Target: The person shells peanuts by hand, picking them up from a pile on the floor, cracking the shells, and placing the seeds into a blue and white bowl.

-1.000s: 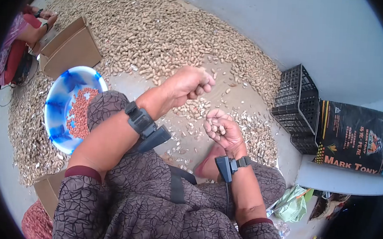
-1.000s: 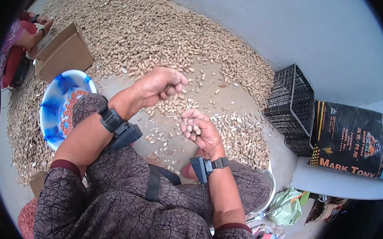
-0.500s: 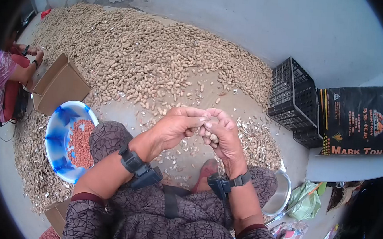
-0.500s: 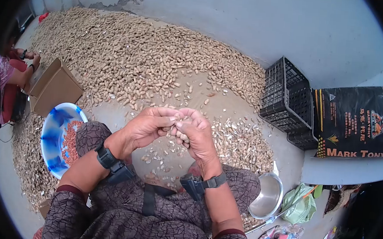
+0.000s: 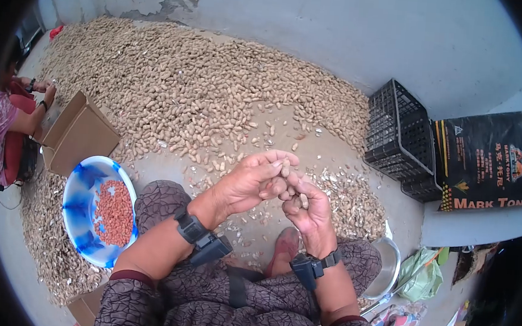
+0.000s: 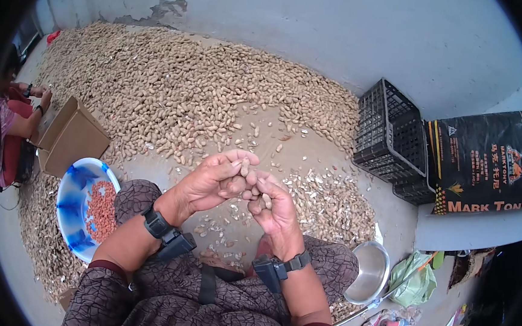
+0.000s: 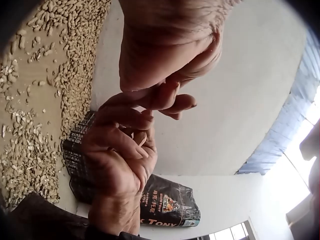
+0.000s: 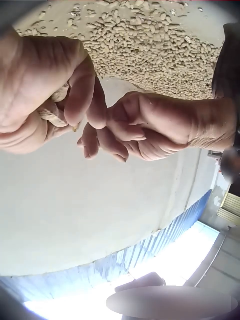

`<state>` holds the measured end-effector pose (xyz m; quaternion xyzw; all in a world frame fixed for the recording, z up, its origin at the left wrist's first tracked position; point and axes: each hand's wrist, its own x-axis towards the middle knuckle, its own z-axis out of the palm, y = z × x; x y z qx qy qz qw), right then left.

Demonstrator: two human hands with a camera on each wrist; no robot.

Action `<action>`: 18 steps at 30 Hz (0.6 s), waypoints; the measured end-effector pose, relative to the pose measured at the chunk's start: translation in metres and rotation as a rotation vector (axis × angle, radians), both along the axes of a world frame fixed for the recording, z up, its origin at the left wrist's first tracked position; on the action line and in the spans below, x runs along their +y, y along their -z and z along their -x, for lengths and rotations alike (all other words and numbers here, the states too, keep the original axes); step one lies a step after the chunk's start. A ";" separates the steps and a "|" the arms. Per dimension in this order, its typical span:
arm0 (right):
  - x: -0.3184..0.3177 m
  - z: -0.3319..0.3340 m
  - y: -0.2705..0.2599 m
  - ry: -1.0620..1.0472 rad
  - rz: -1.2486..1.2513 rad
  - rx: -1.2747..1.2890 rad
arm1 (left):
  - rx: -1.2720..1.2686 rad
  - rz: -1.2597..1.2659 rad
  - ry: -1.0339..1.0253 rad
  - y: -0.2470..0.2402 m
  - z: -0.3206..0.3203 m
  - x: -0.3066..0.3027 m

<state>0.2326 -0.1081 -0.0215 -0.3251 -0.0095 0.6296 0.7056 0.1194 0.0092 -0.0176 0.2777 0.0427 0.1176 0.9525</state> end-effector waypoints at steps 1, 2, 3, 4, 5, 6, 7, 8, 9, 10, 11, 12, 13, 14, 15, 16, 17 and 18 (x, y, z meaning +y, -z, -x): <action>-0.001 0.000 -0.003 0.024 0.002 -0.100 | -0.009 -0.025 0.024 0.001 -0.002 0.001; -0.002 0.000 -0.006 0.048 0.004 -0.200 | -0.018 -0.050 0.047 0.002 -0.003 0.001; -0.002 0.001 -0.011 0.048 0.004 -0.203 | -0.020 -0.050 0.048 0.001 -0.003 0.000; -0.003 0.003 -0.018 0.070 0.001 -0.285 | 0.012 -0.065 0.039 -0.001 -0.003 -0.002; -0.003 0.003 -0.023 0.093 -0.004 -0.367 | 0.042 -0.083 0.032 -0.003 -0.004 -0.003; -0.003 0.004 -0.027 0.096 -0.009 -0.371 | 0.038 -0.088 0.034 -0.005 -0.004 -0.004; -0.003 0.005 -0.030 0.094 0.020 -0.455 | 0.038 -0.116 0.026 -0.007 -0.003 -0.006; -0.004 0.005 -0.032 0.091 0.050 -0.539 | 0.039 -0.144 0.015 -0.008 -0.002 -0.008; -0.005 0.005 -0.032 0.092 0.048 -0.540 | 0.037 -0.146 0.016 -0.009 0.000 -0.008; -0.006 0.004 -0.032 0.057 0.031 -0.583 | 0.019 -0.184 0.035 -0.011 0.002 -0.008; -0.007 0.004 -0.033 0.021 0.013 -0.626 | 0.002 -0.224 0.053 -0.013 0.004 -0.008; -0.007 0.004 -0.035 0.019 0.006 -0.628 | 0.000 -0.230 0.049 -0.015 0.007 -0.009; -0.008 0.005 -0.037 -0.031 0.004 -0.657 | 0.009 -0.268 0.056 -0.016 0.009 -0.011; -0.008 0.007 -0.039 -0.079 0.004 -0.686 | 0.019 -0.306 0.066 -0.018 0.010 -0.013; -0.008 0.009 -0.041 -0.077 0.002 -0.684 | 0.020 -0.309 0.067 -0.018 0.011 -0.015; -0.007 0.012 -0.044 -0.084 -0.008 -0.663 | 0.025 -0.347 0.048 -0.018 0.012 -0.019; -0.007 0.014 -0.046 -0.091 -0.020 -0.644 | 0.029 -0.385 0.027 -0.018 0.012 -0.021; -0.008 0.015 -0.046 -0.093 -0.022 -0.643 | 0.030 -0.387 0.025 -0.020 0.013 -0.023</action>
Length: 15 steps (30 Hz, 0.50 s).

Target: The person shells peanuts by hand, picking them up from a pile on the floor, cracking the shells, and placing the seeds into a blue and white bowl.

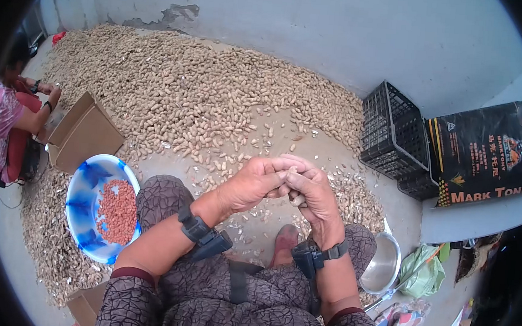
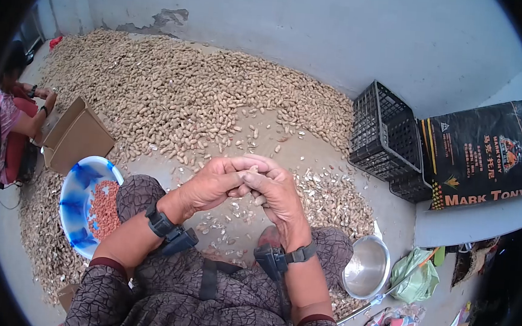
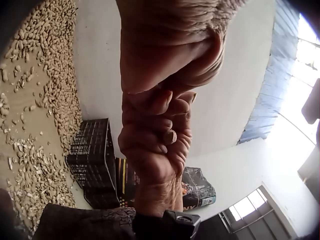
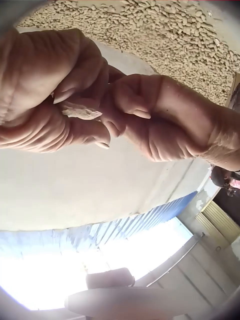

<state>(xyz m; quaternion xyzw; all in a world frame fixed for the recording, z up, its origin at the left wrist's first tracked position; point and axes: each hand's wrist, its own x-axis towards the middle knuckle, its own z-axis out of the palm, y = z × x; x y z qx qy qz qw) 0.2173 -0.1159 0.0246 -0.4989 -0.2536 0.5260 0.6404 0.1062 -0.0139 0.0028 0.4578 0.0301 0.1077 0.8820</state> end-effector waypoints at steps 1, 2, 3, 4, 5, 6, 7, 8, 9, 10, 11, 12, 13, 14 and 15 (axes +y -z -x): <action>0.000 0.001 0.000 -0.004 -0.010 0.015 | 0.019 -0.031 -0.010 -0.004 0.002 -0.002; 0.000 0.003 0.000 -0.008 -0.019 0.031 | 0.039 -0.062 -0.020 -0.007 0.004 -0.003; 0.001 0.002 0.001 -0.011 -0.021 0.032 | 0.040 -0.063 -0.023 -0.007 0.006 -0.004; 0.000 0.001 0.002 -0.053 -0.019 0.055 | 0.043 -0.077 -0.035 -0.007 0.007 -0.005; 0.000 0.000 0.004 -0.095 -0.015 0.080 | 0.047 -0.087 -0.047 -0.007 0.009 -0.007; -0.001 0.001 0.004 -0.095 -0.010 0.085 | 0.052 -0.083 -0.047 -0.008 0.011 -0.009; -0.001 0.002 0.004 -0.099 0.003 0.089 | 0.068 -0.107 -0.050 -0.012 0.013 -0.011; -0.002 0.003 0.004 -0.104 0.016 0.093 | 0.083 -0.132 -0.054 -0.014 0.015 -0.012; -0.003 0.005 0.004 -0.106 0.020 0.096 | 0.086 -0.128 -0.055 -0.014 0.017 -0.011; -0.004 0.007 0.004 -0.081 0.015 0.104 | 0.072 -0.171 -0.014 -0.014 0.019 -0.009; -0.005 0.009 0.004 -0.057 0.011 0.112 | 0.058 -0.214 0.028 -0.014 0.021 -0.008; -0.005 0.009 0.003 -0.059 0.016 0.115 | 0.062 -0.209 0.026 -0.015 0.022 -0.008; -0.003 0.009 0.003 -0.065 0.012 0.092 | 0.043 -0.241 0.006 -0.017 0.024 -0.008; -0.002 0.009 0.003 -0.071 0.007 0.070 | 0.025 -0.274 -0.014 -0.018 0.025 -0.008; 0.000 0.009 0.006 -0.074 0.011 0.074 | 0.029 -0.270 -0.016 -0.019 0.025 -0.009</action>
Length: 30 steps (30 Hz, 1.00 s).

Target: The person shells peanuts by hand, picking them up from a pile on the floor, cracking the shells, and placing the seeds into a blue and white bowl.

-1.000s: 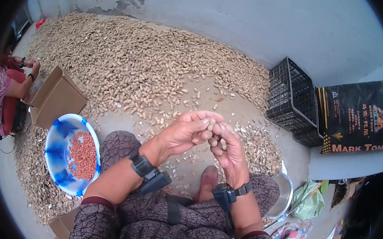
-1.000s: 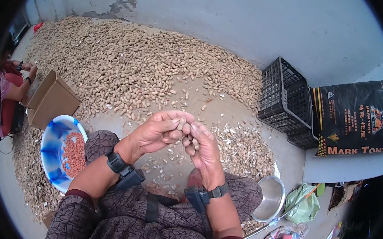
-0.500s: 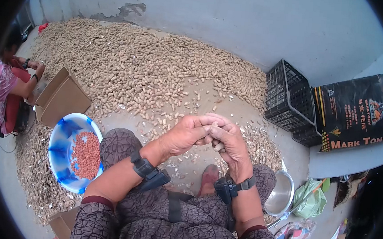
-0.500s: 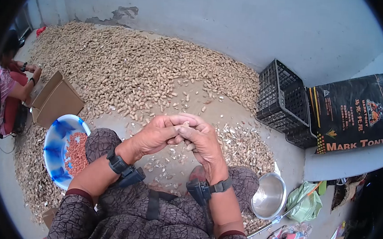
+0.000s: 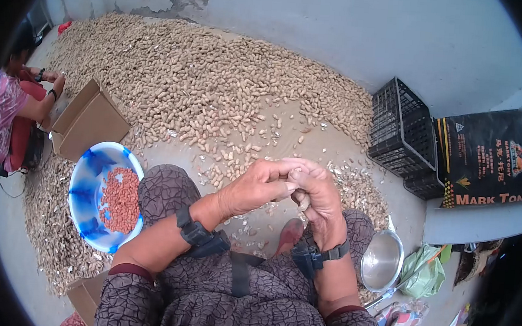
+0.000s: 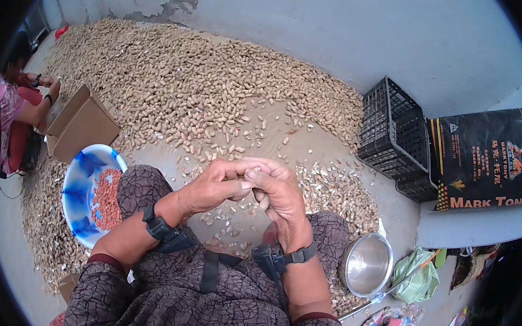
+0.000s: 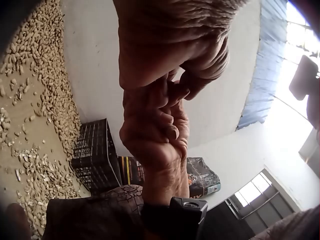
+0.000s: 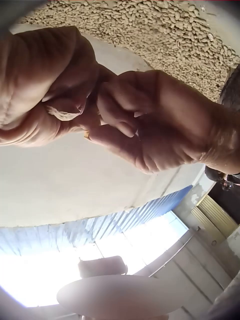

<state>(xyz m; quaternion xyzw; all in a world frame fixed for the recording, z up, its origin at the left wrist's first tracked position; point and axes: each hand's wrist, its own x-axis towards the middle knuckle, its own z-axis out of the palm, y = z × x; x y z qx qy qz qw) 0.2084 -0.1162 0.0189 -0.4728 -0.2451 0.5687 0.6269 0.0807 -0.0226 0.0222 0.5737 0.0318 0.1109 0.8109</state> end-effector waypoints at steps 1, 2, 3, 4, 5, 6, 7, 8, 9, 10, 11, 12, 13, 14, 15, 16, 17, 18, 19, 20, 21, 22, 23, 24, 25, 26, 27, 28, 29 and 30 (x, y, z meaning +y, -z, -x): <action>0.002 0.001 0.003 0.017 0.011 -0.008 | 0.000 0.018 -0.029 -0.001 0.000 -0.001; 0.004 0.001 0.006 0.035 0.023 -0.016 | 0.001 0.036 -0.058 -0.001 -0.001 -0.002; 0.005 0.001 0.007 0.033 0.027 -0.012 | 0.006 0.041 -0.060 0.000 -0.001 -0.002; 0.005 0.000 0.009 0.041 0.045 -0.014 | 0.004 0.042 -0.068 0.002 -0.002 -0.002; 0.005 0.000 0.010 0.050 0.062 -0.016 | 0.003 0.044 -0.074 0.004 -0.003 -0.002; 0.006 0.000 0.013 0.053 0.067 -0.011 | 0.007 0.048 -0.072 0.006 -0.004 -0.001; 0.007 -0.001 0.015 0.075 0.076 0.003 | -0.009 0.076 -0.056 0.007 -0.005 0.000; 0.008 -0.002 0.017 0.098 0.085 0.015 | -0.028 0.104 -0.040 0.009 -0.007 0.002; 0.008 -0.003 0.017 0.103 0.087 0.013 | -0.029 0.106 -0.036 0.010 -0.010 0.003; 0.008 -0.003 0.017 0.082 0.044 0.086 | -0.006 0.168 -0.039 0.012 -0.012 0.004; 0.009 -0.004 0.017 0.061 -0.001 0.159 | 0.017 0.229 -0.043 0.015 -0.014 0.006; 0.008 -0.003 0.017 0.061 -0.002 0.158 | 0.016 0.227 -0.042 0.020 -0.016 0.004; 0.007 -0.002 0.016 0.099 -0.008 0.154 | -0.026 0.319 -0.073 0.025 -0.019 0.000; 0.007 -0.002 0.015 0.136 -0.014 0.149 | -0.071 0.411 -0.105 0.027 -0.021 -0.002; 0.007 -0.003 0.016 0.132 -0.013 0.145 | -0.076 0.411 -0.108 0.028 -0.023 -0.003; 0.008 -0.005 0.018 0.164 -0.003 0.215 | -0.066 0.407 -0.131 0.028 -0.024 -0.004; 0.009 -0.007 0.021 0.196 0.007 0.286 | -0.056 0.402 -0.154 0.028 -0.025 -0.005; 0.009 -0.013 0.026 0.191 0.008 0.281 | -0.062 0.402 -0.158 0.028 -0.024 -0.003; 0.010 -0.021 0.028 0.132 -0.041 0.504 | -0.049 0.397 -0.165 0.029 -0.024 0.000; 0.012 -0.025 0.029 0.069 -0.090 0.728 | -0.035 0.390 -0.171 0.028 -0.023 0.002; 0.012 -0.026 0.029 0.063 -0.093 0.723 | -0.041 0.386 -0.175 0.027 -0.023 0.003; 0.014 -0.023 0.023 0.250 0.004 0.731 | -0.027 0.377 -0.219 0.025 -0.023 0.003; 0.016 -0.019 0.019 0.437 0.103 0.735 | -0.012 0.368 -0.263 0.024 -0.022 0.003; 0.019 -0.017 0.021 0.441 0.132 0.682 | -0.015 0.366 -0.267 0.026 -0.023 0.003; 0.018 -0.017 0.023 0.434 0.131 0.681 | -0.018 0.373 -0.290 0.030 -0.024 0.003; 0.016 -0.016 0.027 0.302 0.072 0.586 | -0.021 0.380 -0.313 0.031 -0.024 0.003; 0.014 -0.015 0.030 0.171 0.015 0.491 | -0.020 0.378 -0.317 0.032 -0.023 0.003; 0.014 -0.012 0.029 0.184 -0.015 0.417 | -0.001 0.305 -0.320 0.030 -0.022 0.003; 0.014 -0.011 0.026 0.182 -0.013 0.418 | 0.018 0.233 -0.321 0.030 -0.021 0.002; 0.013 -0.009 0.021 0.196 0.001 0.274 | 0.020 0.234 -0.323 0.030 -0.021 0.002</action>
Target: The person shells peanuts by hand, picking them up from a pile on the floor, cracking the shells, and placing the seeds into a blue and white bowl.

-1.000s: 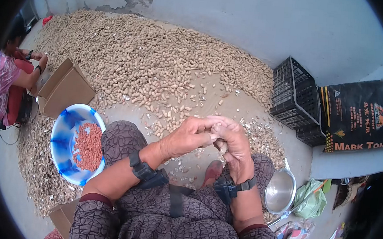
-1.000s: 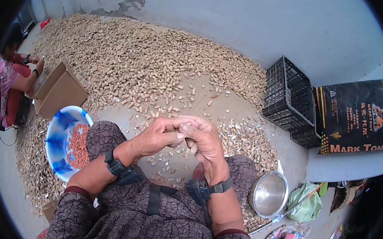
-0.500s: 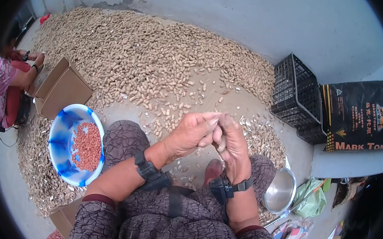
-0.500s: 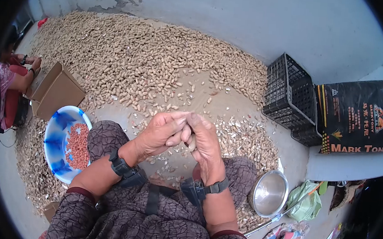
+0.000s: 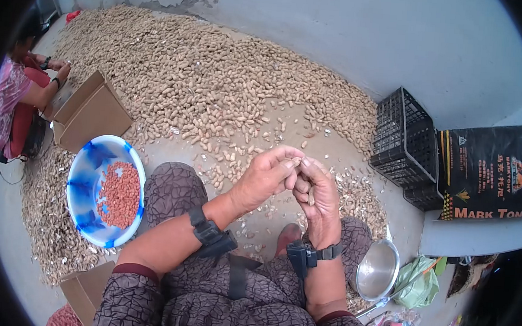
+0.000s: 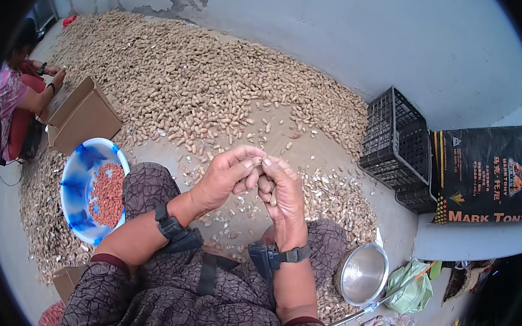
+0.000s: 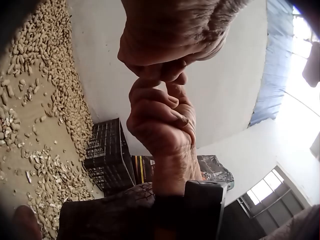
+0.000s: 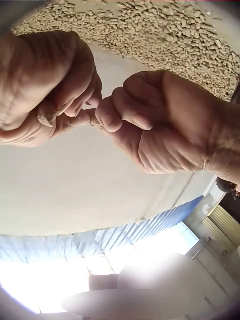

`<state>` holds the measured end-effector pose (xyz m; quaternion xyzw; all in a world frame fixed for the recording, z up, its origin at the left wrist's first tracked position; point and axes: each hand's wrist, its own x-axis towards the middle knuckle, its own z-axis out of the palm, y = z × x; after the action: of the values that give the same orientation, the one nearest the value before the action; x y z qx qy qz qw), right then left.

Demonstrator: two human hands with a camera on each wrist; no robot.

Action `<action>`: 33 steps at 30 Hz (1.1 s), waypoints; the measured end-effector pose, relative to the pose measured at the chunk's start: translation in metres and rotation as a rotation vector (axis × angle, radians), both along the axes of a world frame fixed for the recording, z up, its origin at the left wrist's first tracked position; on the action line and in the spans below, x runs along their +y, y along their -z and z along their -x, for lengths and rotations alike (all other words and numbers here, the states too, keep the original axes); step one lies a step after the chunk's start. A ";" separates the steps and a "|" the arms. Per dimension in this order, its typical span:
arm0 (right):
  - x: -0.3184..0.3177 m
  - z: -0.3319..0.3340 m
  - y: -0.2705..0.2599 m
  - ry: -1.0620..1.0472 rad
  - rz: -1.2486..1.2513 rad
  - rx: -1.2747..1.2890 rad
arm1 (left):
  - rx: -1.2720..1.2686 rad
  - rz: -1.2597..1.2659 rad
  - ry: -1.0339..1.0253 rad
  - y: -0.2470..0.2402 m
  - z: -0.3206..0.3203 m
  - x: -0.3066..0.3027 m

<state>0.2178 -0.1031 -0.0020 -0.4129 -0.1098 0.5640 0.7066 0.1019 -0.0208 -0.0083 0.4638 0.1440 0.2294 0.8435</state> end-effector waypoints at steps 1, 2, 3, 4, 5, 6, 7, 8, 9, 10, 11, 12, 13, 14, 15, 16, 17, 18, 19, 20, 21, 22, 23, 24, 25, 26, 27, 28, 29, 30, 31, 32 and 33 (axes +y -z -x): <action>-0.001 0.001 -0.004 0.011 0.030 -0.142 | 0.001 -0.002 0.001 0.001 0.000 0.000; -0.001 0.002 -0.007 0.011 0.032 -0.141 | 0.002 -0.003 0.003 0.001 0.000 0.000; -0.001 0.003 -0.009 0.026 0.050 -0.186 | 0.003 -0.002 0.003 0.002 -0.001 0.000; -0.001 0.003 -0.011 0.040 0.067 -0.232 | -0.012 -0.043 -0.003 0.002 -0.001 0.000; -0.001 0.004 -0.012 0.041 0.068 -0.231 | -0.025 -0.084 -0.008 0.003 -0.002 0.000; -0.002 0.004 -0.013 0.027 0.070 -0.251 | -0.025 -0.084 -0.007 0.002 -0.001 0.000; -0.002 0.004 -0.014 0.014 0.073 -0.271 | -0.018 -0.104 -0.017 0.001 -0.001 -0.001; -0.003 0.003 -0.013 0.016 0.075 -0.270 | -0.011 -0.123 -0.026 -0.001 0.000 -0.001; -0.003 0.003 -0.013 0.008 0.078 -0.282 | -0.010 -0.121 -0.024 -0.001 0.000 -0.001; -0.003 0.002 -0.012 -0.001 0.082 -0.295 | 0.021 -0.164 -0.023 -0.002 0.000 0.001; -0.004 0.002 -0.011 -0.001 0.084 -0.294 | 0.052 -0.207 -0.022 -0.003 0.001 0.002; -0.004 0.001 -0.011 -0.013 0.084 -0.313 | 0.053 -0.205 -0.022 -0.002 0.000 0.002; -0.005 0.001 -0.011 -0.024 0.084 -0.332 | 0.070 -0.248 -0.037 -0.001 0.000 0.002; -0.005 0.001 -0.011 -0.024 0.086 -0.330 | 0.087 -0.291 -0.050 0.000 -0.001 0.002; -0.005 0.001 -0.012 -0.027 0.090 -0.332 | 0.089 -0.290 -0.049 0.001 -0.001 0.002; -0.005 0.001 -0.013 -0.032 0.095 -0.335 | 0.104 -0.327 -0.057 0.002 -0.001 0.003; -0.005 0.000 -0.013 -0.031 0.096 -0.334 | 0.119 -0.363 -0.064 0.002 -0.001 0.004; -0.006 0.000 -0.013 -0.052 0.087 -0.316 | 0.120 -0.362 -0.064 0.001 0.000 0.004; -0.006 -0.001 -0.013 -0.072 0.078 -0.297 | 0.148 -0.421 -0.061 0.000 0.001 0.005; -0.006 0.000 -0.013 -0.071 0.079 -0.295 | 0.175 -0.479 -0.057 0.000 0.001 0.005; -0.005 0.000 -0.013 -0.075 0.077 -0.295 | 0.177 -0.478 -0.056 0.000 0.002 0.006; -0.005 0.000 -0.013 -0.079 0.074 -0.294 | 0.168 -0.549 -0.066 0.000 0.002 0.006; -0.004 -0.001 -0.011 -0.078 0.075 -0.293 | 0.160 -0.620 -0.076 0.000 0.002 0.006; -0.003 -0.003 -0.008 -0.088 0.086 -0.251 | 0.161 -0.619 -0.074 0.003 0.001 0.004; -0.002 -0.004 -0.005 -0.097 0.095 -0.209 | 0.157 -0.744 -0.158 0.009 -0.001 0.001; -0.001 -0.003 -0.005 -0.095 0.095 -0.206 | 0.152 -0.870 -0.242 0.013 -0.002 -0.002; 0.000 -0.002 -0.005 -0.089 0.117 -0.190 | 0.153 -0.871 -0.239 0.015 -0.002 -0.004; 0.001 -0.001 -0.005 -0.083 0.139 -0.175 | 0.198 -0.923 -0.250 0.016 -0.002 -0.006; 0.002 -0.001 -0.004 -0.083 0.140 -0.171 | 0.244 -0.974 -0.261 0.016 -0.002 -0.007; 0.003 -0.001 -0.003 -0.081 0.145 -0.161 | 0.247 -0.974 -0.259 0.019 -0.003 -0.009; 0.004 -0.001 -0.002 -0.078 0.149 -0.151 | 0.278 -0.961 -0.286 0.022 -0.004 -0.010; 0.004 0.000 0.000 -0.077 0.149 -0.148 | 0.309 -0.949 -0.312 0.024 -0.004 -0.011; 0.005 0.001 0.001 -0.080 0.145 -0.121 | 0.311 -0.949 -0.309 0.025 -0.005 -0.012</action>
<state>0.2173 -0.0984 -0.0031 -0.4916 -0.1276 0.5722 0.6439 0.1065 -0.0323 -0.0336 0.7971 0.2144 0.3194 0.4654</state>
